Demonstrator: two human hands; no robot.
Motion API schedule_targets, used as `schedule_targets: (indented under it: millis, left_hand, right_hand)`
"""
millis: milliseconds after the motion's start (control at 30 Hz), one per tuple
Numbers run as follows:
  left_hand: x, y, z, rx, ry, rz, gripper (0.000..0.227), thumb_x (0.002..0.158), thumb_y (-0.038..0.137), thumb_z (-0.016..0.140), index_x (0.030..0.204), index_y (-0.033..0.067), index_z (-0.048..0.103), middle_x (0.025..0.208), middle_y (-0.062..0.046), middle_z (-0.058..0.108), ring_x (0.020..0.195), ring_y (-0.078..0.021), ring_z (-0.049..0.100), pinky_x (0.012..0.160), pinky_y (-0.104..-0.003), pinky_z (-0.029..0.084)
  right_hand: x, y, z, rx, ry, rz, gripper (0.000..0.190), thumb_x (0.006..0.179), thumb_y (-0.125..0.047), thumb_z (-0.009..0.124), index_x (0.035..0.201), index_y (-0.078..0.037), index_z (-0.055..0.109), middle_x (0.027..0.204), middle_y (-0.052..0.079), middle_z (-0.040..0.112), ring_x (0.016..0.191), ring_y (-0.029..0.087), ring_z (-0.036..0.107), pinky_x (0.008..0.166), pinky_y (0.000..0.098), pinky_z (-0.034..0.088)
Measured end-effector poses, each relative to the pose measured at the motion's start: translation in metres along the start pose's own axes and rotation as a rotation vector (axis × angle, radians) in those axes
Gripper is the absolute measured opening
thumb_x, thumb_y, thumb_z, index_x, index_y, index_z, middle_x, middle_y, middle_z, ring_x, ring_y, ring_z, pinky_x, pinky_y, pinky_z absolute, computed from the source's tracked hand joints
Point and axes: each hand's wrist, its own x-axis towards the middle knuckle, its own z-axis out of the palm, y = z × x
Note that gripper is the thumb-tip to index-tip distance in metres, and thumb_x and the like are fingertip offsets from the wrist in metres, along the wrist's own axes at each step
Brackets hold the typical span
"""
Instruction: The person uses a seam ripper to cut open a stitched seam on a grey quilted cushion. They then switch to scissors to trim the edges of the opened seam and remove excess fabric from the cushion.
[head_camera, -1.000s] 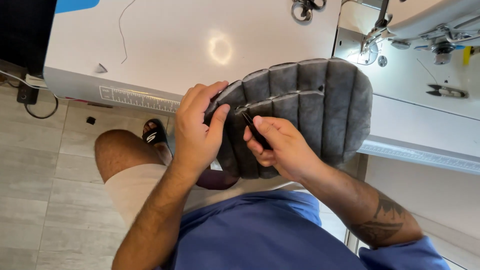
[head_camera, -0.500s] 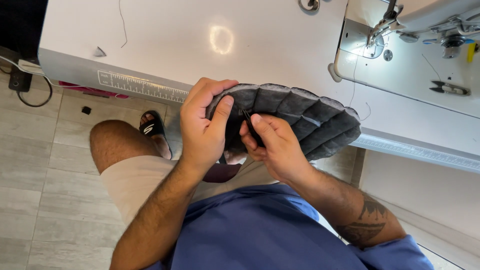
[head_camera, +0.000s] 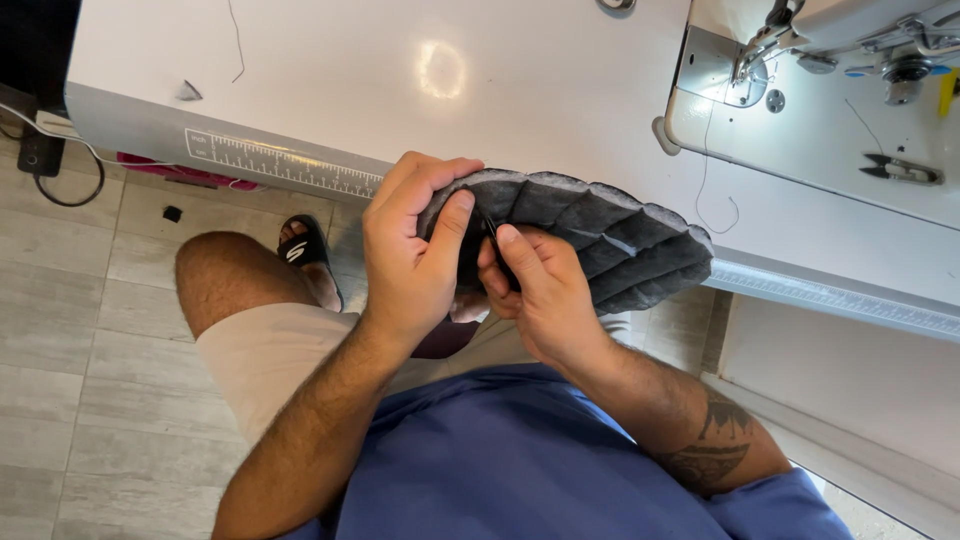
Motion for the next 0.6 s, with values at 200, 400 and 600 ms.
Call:
schedule_targets:
  millis: [200, 400, 600]
  left_hand:
    - [0.0, 0.003, 0.001, 0.024, -0.012, 0.011, 0.018, 0.102, 0.004, 0.06, 0.112, 0.0027, 0.074, 0.095, -0.011, 0.063, 0.091, -0.0251, 0.066, 0.088, -0.038, 0.052]
    - [0.021, 0.005, -0.011, 0.102, -0.049, 0.102, 0.016, 0.101, 0.002, 0.062, 0.112, 0.0011, 0.073, 0.094, -0.013, 0.063, 0.089, -0.032, 0.067, 0.085, -0.042, 0.053]
    - [0.107, 0.031, -0.041, 0.462, -0.479, 0.29, 0.019, 0.093, -0.008, 0.077, 0.111, -0.003, 0.076, 0.098, -0.014, 0.067, 0.089, -0.0253, 0.064, 0.084, -0.035, 0.054]
  right_hand:
    - [-0.008, 0.005, -0.007, -0.035, -0.001, -0.041, 0.037, 0.11, -0.016, 0.048, 0.082, 0.004, 0.062, 0.056, 0.003, 0.037, 0.044, 0.005, 0.026, 0.038, 0.0184, 0.023]
    - [-0.019, -0.004, -0.034, -0.042, -0.013, -0.099, 0.037, 0.108, -0.017, 0.048, 0.081, 0.004, 0.06, 0.054, 0.005, 0.036, 0.043, 0.007, 0.026, 0.038, 0.0202, 0.023]
    - [-0.021, -0.059, -0.073, -1.095, -0.209, -0.761, 0.047, 0.109, -0.044, 0.035, 0.098, -0.003, 0.056, 0.102, 0.013, 0.072, 0.092, 0.027, 0.072, 0.077, 0.0336, 0.054]
